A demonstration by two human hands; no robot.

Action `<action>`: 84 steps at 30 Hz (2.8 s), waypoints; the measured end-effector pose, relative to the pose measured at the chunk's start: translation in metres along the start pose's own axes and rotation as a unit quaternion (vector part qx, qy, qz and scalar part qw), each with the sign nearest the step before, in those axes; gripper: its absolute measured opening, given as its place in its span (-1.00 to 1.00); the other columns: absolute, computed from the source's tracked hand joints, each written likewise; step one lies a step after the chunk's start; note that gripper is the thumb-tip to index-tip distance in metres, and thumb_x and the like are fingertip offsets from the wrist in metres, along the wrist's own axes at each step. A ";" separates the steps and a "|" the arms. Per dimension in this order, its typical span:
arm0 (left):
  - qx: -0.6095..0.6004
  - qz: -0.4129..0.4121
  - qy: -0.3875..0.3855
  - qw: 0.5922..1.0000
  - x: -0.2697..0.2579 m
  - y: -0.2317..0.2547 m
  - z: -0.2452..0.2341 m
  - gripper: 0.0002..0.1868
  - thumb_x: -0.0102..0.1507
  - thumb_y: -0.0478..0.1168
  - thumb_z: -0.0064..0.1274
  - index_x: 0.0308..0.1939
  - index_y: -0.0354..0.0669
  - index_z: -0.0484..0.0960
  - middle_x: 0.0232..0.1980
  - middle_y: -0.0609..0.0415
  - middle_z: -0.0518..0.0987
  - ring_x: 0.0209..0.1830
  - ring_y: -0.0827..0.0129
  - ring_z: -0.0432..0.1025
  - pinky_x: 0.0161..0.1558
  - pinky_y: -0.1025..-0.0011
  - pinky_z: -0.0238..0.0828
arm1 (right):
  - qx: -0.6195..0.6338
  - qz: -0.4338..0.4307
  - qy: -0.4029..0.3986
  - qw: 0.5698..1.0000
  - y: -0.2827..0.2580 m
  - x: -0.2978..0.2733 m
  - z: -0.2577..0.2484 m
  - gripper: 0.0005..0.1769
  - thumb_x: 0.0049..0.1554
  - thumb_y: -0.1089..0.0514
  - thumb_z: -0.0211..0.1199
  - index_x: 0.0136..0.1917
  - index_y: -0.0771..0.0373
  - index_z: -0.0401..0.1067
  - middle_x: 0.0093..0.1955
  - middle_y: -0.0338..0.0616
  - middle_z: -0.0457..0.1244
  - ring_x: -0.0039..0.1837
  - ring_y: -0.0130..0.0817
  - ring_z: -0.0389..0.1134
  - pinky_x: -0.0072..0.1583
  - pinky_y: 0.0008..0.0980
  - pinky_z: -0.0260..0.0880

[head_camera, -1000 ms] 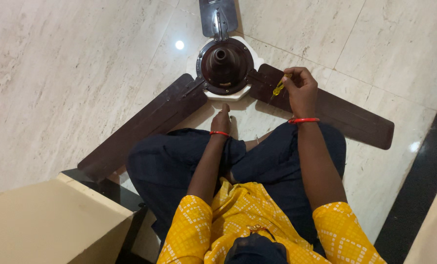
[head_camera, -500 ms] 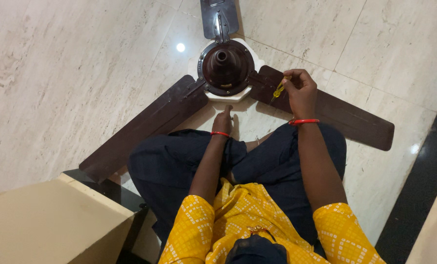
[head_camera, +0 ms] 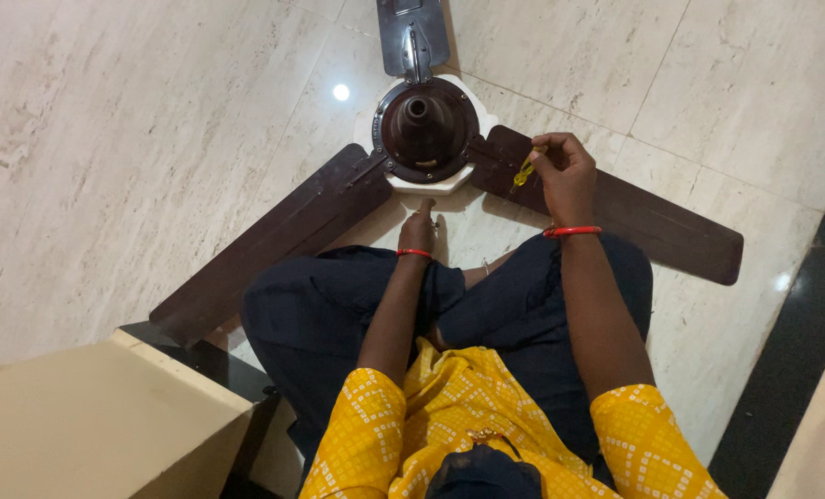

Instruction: The person uses a screwdriver to loosen and remove the screws holding the fan blades to the motor housing. They remove one blade and set it aside on the floor.

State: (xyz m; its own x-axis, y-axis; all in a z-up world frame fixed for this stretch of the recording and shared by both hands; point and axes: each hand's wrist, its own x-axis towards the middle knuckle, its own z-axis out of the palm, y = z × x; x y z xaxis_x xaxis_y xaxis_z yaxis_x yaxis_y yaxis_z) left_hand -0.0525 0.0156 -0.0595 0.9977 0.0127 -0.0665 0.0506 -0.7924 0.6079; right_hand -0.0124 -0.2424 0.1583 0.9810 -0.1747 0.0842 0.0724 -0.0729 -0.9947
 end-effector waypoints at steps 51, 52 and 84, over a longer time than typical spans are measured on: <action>0.169 0.279 0.228 0.917 0.084 0.212 -0.096 -0.81 0.33 -0.22 -0.06 -0.03 0.11 0.60 -0.18 0.11 0.69 -0.25 0.15 0.58 -0.20 0.02 0.35 | 0.277 0.165 -0.074 0.944 0.038 0.033 -0.043 -0.70 0.32 -0.03 0.30 -0.03 0.26 0.47 -0.11 -0.06 0.43 -0.12 -0.33 0.49 -0.39 -0.58 0.15; 0.146 0.251 0.216 0.932 0.084 0.215 -0.100 -0.80 0.34 -0.24 -0.09 -0.04 0.12 0.60 -0.22 0.13 0.70 -0.31 0.17 0.59 -0.24 0.04 0.35 | 0.249 0.185 -0.049 0.949 0.038 0.035 -0.043 -0.69 0.31 -0.05 0.31 -0.02 0.25 0.46 -0.11 -0.07 0.42 -0.11 -0.34 0.48 -0.40 -0.59 0.12; -0.566 -0.104 -0.281 0.768 0.104 0.151 -0.031 -0.34 0.38 0.14 -0.06 0.49 -0.03 0.29 0.25 0.00 0.50 0.06 0.30 0.48 0.02 0.24 0.44 | 0.161 0.221 -0.018 0.962 0.069 0.061 -0.077 -0.48 0.11 0.25 0.39 0.29 0.45 0.34 0.02 -0.05 0.40 0.00 -0.34 0.46 0.05 -0.40 0.51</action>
State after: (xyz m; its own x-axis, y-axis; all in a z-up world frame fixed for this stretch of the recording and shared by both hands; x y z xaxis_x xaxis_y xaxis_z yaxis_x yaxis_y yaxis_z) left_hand 0.0606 -0.0837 0.0498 0.8021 -0.4492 -0.3935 0.5302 0.2326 0.8153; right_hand 0.0384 -0.3340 0.0990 0.9341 -0.0847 -0.3469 -0.3063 0.3096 -0.9002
